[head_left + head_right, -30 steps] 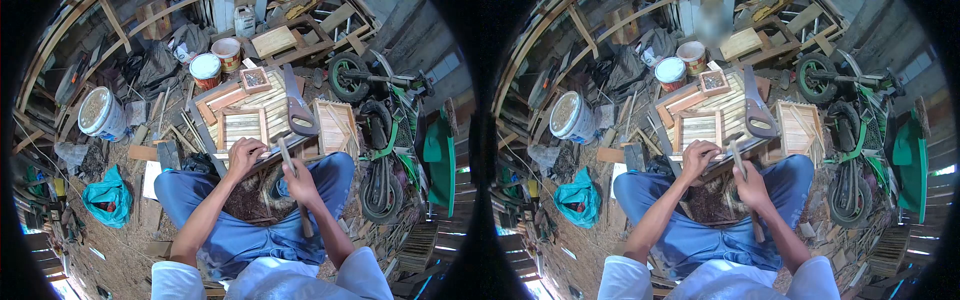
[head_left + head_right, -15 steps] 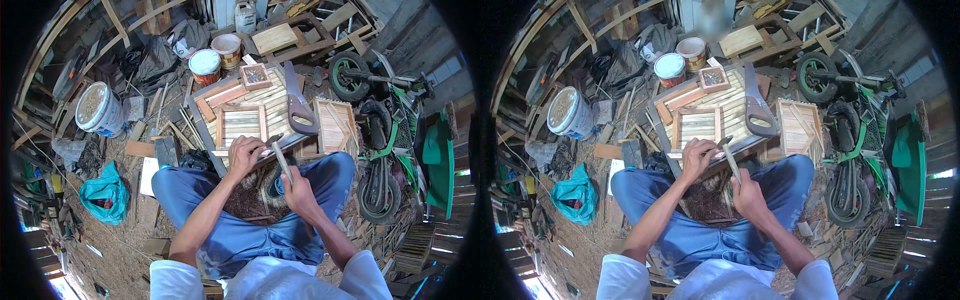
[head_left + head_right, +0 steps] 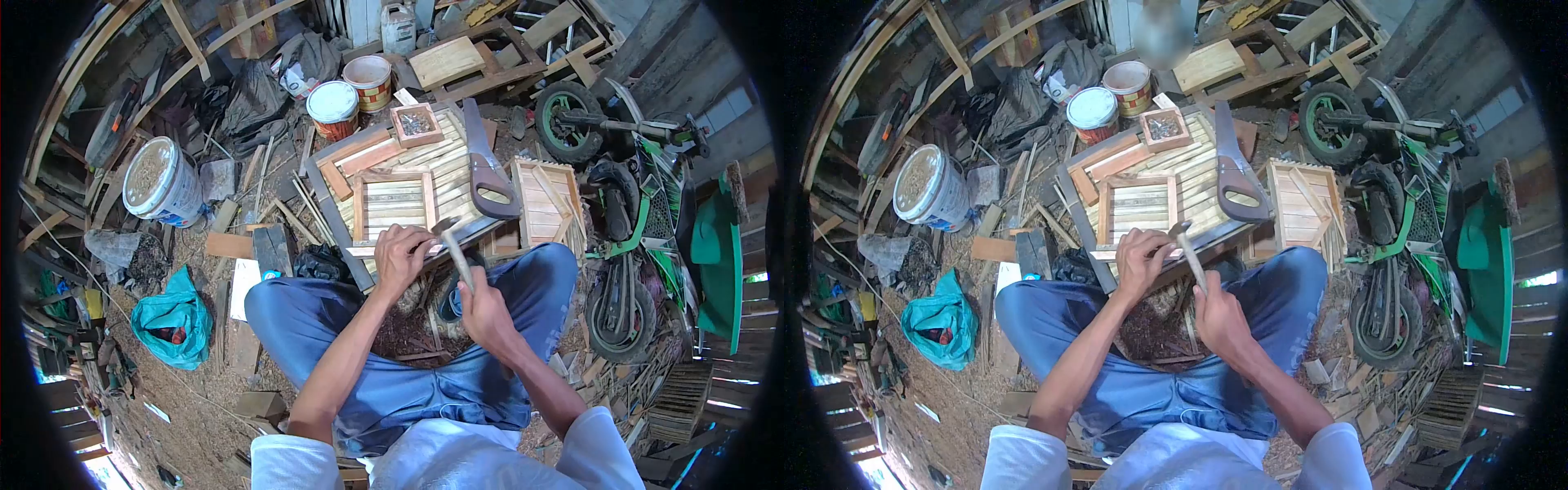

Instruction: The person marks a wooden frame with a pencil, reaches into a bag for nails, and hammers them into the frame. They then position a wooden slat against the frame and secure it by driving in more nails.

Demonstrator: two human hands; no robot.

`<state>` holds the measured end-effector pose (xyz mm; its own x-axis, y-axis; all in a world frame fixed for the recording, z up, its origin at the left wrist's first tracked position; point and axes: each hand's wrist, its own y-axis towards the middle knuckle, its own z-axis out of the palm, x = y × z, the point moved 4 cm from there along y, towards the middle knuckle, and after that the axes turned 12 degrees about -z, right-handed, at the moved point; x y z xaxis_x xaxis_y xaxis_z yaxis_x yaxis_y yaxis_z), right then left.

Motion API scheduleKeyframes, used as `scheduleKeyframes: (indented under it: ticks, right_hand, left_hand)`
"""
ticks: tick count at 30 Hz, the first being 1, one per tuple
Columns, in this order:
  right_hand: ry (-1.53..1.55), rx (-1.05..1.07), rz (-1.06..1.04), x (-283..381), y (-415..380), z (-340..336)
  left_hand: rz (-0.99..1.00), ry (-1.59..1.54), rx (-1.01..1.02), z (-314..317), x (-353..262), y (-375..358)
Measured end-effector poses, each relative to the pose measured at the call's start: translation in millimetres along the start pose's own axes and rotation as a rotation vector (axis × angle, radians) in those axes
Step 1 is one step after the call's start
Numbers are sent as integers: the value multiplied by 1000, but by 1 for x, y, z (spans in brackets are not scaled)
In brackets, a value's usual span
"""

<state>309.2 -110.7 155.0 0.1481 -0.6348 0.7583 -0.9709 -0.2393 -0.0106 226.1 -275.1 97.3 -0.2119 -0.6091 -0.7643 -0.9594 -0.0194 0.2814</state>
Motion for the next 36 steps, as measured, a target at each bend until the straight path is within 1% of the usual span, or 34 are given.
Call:
scheduleKeyframes:
  ticks: [1, 7, 11, 14, 17, 20, 23, 24, 27, 28, 31, 35, 36]
  right_hand:
    - [-16, 41, 24, -3, 1, 1]
    - [83, -59, 27, 9, 3, -11]
    - [138, -12, 97, 8, 1, -14]
    - [149, -58, 90, 1, 1, -14]
    - [228, -84, 63, -16, -2, -2]
    - [823, -61, 346, 8, -8, -10]
    - [527, -111, 251, 20, -7, -19]
    - [364, -99, 246, 20, -7, -22]
    - [259, -48, 182, 2, -10, -18]
    - [235, -104, 128, 6, -12, -19]
    - [177, -121, 152, 26, -12, -27]
    - [80, 9, 72, 10, -12, -15]
    - [66, -12, 48, 11, -12, -14]
  left_hand:
    - [-5, 19, 3, 0, -1, 0]
    - [-29, -3, -161, 3, -12, -12]
    - [-51, -32, -171, 5, -13, -14]
    - [-65, -52, -201, 8, -10, -16]
    - [-77, -62, -199, 10, -8, -18]
    - [-69, -83, -220, 10, -8, -18]
    - [-67, -99, -212, 6, -11, -17]
    - [-60, -86, -219, 7, -10, -18]
    - [-38, -72, -224, 11, -10, -15]
    - [-43, -71, -218, 10, -10, -15]
    - [-54, -69, -217, 9, -9, -16]
    - [-50, -57, -211, 10, -8, -18]
    - [-49, -51, -208, 9, -8, -17]
